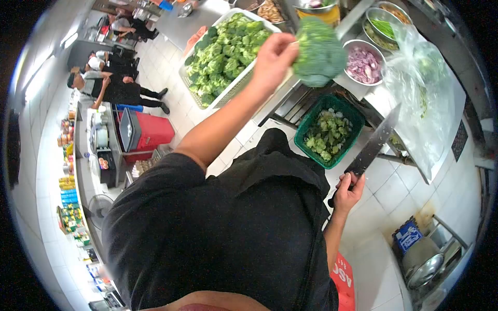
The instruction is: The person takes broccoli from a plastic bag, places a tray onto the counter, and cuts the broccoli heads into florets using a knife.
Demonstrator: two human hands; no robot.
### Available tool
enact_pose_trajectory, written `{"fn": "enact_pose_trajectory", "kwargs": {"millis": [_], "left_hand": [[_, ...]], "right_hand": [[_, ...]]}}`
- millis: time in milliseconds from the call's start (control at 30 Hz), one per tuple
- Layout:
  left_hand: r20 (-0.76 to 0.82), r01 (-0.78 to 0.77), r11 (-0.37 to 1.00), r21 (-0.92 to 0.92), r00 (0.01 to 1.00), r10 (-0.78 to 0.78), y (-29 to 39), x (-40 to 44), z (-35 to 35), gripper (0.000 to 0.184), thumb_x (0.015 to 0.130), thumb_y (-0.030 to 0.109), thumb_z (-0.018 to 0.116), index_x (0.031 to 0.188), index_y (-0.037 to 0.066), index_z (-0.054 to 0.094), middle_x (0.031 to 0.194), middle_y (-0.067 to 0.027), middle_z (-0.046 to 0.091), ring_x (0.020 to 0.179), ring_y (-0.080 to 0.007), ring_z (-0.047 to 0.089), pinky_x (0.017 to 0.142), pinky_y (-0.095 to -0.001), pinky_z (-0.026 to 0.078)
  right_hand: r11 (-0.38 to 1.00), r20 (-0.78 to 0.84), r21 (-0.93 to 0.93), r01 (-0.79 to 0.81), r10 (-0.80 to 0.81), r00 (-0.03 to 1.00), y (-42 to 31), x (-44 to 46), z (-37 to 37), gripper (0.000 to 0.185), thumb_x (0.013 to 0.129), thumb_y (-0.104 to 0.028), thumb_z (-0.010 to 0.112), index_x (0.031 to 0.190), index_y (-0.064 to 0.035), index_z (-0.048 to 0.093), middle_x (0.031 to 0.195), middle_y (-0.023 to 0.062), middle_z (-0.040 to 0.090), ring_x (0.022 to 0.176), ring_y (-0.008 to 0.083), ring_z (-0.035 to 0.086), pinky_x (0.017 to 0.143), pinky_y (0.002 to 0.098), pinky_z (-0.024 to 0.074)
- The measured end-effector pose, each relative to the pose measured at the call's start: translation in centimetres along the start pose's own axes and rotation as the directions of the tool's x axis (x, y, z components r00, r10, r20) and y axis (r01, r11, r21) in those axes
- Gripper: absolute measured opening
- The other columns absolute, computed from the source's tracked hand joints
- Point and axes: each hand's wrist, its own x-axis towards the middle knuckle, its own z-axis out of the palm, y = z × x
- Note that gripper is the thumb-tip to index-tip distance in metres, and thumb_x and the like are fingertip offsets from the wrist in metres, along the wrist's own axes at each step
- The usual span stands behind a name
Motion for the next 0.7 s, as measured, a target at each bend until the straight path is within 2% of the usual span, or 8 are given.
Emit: {"fn": "enact_pose_trajectory", "kwargs": {"millis": [67,100,167,367,433,533,633,700], "left_hand": [[-0.079,0.091,0.995,-0.036,0.992,-0.093,0.3,-1.8,-6.4,0.013,0.1,0.012,0.068,0.111,0.007,0.064,0.089,0.0019,0.064,0.078,-0.0074,0.058,0.067,-0.025,0.047],[-0.176,0.067,0.997,-0.024,0.982,-0.07,0.2,-2.2,-9.0,0.017,0.098,0.013,0.073,0.109,0.006,0.061,0.078,0.0008,0.063,0.068,-0.0065,0.056,0.056,-0.0242,0.044],[-0.264,0.1,0.99,-0.098,0.957,-0.123,0.3,-3.3,-14.6,0.014,0.102,0.018,0.068,0.105,0.007,0.061,0.083,-0.0002,0.062,0.063,-0.0084,0.055,0.05,-0.0266,0.044],[-0.44,0.277,0.956,-0.092,0.85,-0.289,-1.5,-3.5,-29.1,0.024,0.105,0.029,0.065,0.097,0.007,0.059,0.073,-0.0002,0.057,0.053,-0.0095,0.048,0.048,-0.0277,0.044],[-0.444,0.324,0.945,-0.044,0.841,-0.309,-3.4,-2.7,-33.1,0.026,0.104,0.03,0.067,0.097,0.007,0.058,0.069,0.0003,0.055,0.05,-0.0098,0.047,0.046,-0.0275,0.042],[-0.462,0.301,0.952,-0.062,0.837,-0.295,-6.9,-1.7,-37.0,0.031,0.1,0.034,0.072,0.094,0.008,0.056,0.068,-0.0014,0.057,0.052,-0.0107,0.053,0.047,-0.0275,0.042],[-0.474,0.309,0.951,-0.017,0.835,-0.28,-10.2,-1.6,-38.4,0.032,0.099,0.036,0.073,0.094,0.01,0.055,0.07,-0.0029,0.06,0.055,-0.0118,0.058,0.04,-0.0267,0.036],[-0.471,0.3,0.953,-0.052,0.834,-0.288,-10.8,-1.3,-38.6,0.033,0.098,0.037,0.073,0.095,0.01,0.054,0.072,-0.0033,0.061,0.057,-0.0122,0.06,0.04,-0.0267,0.037]], "right_hand": [[0.998,0.055,-0.053,0.026,-0.023,0.998,0.0,0.1,1.5,0.043,0.103,-0.005,0.061,0.145,-0.0006,0.049,0.085,0.0055,0.068,0.062,0.0072,0.057,0.055,0.0231,0.0482],[0.996,0.087,-0.07,0.056,-0.049,0.995,0.0,0.4,2.7,0.044,0.104,-0.005,0.061,0.145,-0.0004,0.049,0.085,0.0057,0.068,0.062,0.0074,0.057,0.055,0.0232,0.0484],[0.988,0.145,-0.102,0.113,-0.097,0.985,-0.2,0.5,5.5,0.045,0.104,-0.006,0.062,0.146,0.0,0.049,0.086,0.0061,0.068,0.062,0.0076,0.058,0.054,0.0234,0.0487],[0.957,0.369,-0.185,0.224,-0.144,0.918,-6.6,-1.6,18.9,0.069,0.099,0.001,0.057,0.162,-0.0011,0.031,0.094,0.0064,0.07,0.077,0.0105,0.063,0.07,0.026,0.0525],[0.922,0.429,-0.282,0.265,-0.126,0.894,-8.1,-3.1,23.1,0.074,0.098,0.0,0.057,0.165,-0.0046,0.027,0.094,0.0123,0.072,0.078,0.0155,0.066,0.075,0.0288,0.0542],[0.827,0.561,-0.391,0.405,-0.135,0.817,-10.9,-5.7,29.3,0.066,0.098,-0.004,0.058,0.161,-0.0064,0.038,0.092,0.0208,0.071,0.079,0.0201,0.071,0.076,0.0296,0.0533],[0.676,0.672,-0.421,0.605,-0.216,0.708,-11.6,-7.4,34.5,0.06,0.098,-0.004,0.061,0.156,-0.0153,0.05,0.099,0.0204,0.072,0.084,0.0343,0.073,0.079,0.0379,0.0567],[0.637,0.674,-0.504,0.584,-0.133,0.727,-11.7,-8.4,36.5,0.064,0.097,-0.005,0.061,0.156,-0.0232,0.049,0.093,0.0195,0.07,0.085,0.0392,0.069,0.078,0.0454,0.0555]]}}
